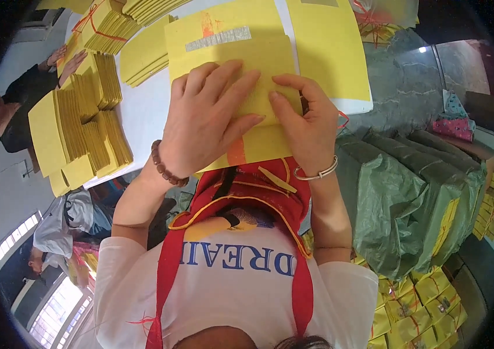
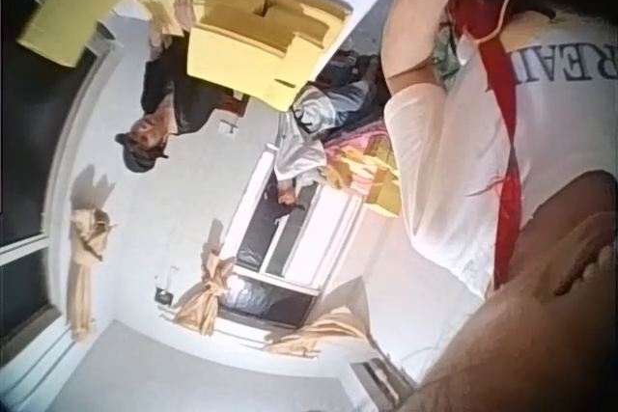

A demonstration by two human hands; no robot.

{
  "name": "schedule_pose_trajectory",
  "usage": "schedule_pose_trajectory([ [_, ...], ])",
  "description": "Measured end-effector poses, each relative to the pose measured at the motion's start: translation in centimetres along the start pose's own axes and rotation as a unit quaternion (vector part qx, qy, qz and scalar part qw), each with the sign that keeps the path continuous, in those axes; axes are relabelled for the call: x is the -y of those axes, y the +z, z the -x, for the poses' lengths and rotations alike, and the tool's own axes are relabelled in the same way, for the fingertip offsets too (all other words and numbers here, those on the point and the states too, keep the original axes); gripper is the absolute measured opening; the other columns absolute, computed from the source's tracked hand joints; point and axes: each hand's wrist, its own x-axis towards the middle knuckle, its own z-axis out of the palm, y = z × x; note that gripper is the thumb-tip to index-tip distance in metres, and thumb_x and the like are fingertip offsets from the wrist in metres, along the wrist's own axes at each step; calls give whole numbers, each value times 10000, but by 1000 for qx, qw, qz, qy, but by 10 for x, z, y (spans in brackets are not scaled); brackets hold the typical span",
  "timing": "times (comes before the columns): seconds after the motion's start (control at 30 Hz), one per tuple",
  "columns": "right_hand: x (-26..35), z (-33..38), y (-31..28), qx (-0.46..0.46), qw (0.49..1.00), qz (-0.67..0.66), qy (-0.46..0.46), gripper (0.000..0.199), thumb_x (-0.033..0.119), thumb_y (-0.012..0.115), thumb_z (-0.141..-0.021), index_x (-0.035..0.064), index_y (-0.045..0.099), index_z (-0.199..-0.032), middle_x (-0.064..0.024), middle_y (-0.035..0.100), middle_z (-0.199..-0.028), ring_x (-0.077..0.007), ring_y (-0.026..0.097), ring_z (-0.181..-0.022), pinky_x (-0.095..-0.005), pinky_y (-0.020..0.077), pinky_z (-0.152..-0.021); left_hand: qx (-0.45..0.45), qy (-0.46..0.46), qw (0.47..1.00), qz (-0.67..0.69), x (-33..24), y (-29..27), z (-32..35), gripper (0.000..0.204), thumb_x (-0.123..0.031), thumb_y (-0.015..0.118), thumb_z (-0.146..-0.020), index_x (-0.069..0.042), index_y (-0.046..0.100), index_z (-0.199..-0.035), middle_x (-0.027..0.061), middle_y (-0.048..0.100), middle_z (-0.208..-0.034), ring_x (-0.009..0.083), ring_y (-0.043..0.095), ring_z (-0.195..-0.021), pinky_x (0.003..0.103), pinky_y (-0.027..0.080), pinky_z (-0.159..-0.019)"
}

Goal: Folding and organizing stacks of yellow paper sheets with foil centers at a workbench.

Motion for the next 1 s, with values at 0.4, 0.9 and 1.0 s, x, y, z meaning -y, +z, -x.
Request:
schedule_pose_trajectory([
  [0.4, 21, 8, -4, -16, 902, 380, -205, 377, 237, 635, -808, 95, 571, -1151, -116, 548, -1141, -233, 534, -940, -363, 396, -798, -16, -26, 999, -21, 5, 21, 9, 579, -348, 654, -730, -140, 495, -1246, 88, 428, -1279, 274, 387, -1116, 393, 277, -912],
  [0.9, 7, 24, -4, 173, 809, 509, -237, 626, 539, 432, -858, 107, 462, -1310, -130, 378, -1394, -313, 307, -1311, -540, 166, -1047, -92, -12, 984, 155, 17, 12, 14, 558, -146, 711, -634, -102, 556, -1168, 106, 497, -1196, 308, 433, -1075, 404, 343, -886],
  [1.0, 4, 25, -3, 157, 811, 511, -239, 604, 492, 473, -855, 93, 462, -1308, -131, 378, -1392, -319, 309, -1308, -539, 174, -1043, -76, 3, 988, 131, 11, 8, 12, 521, -156, 714, -655, -95, 562, -1149, 108, 505, -1168, 307, 444, -1061, 405, 362, -875],
])
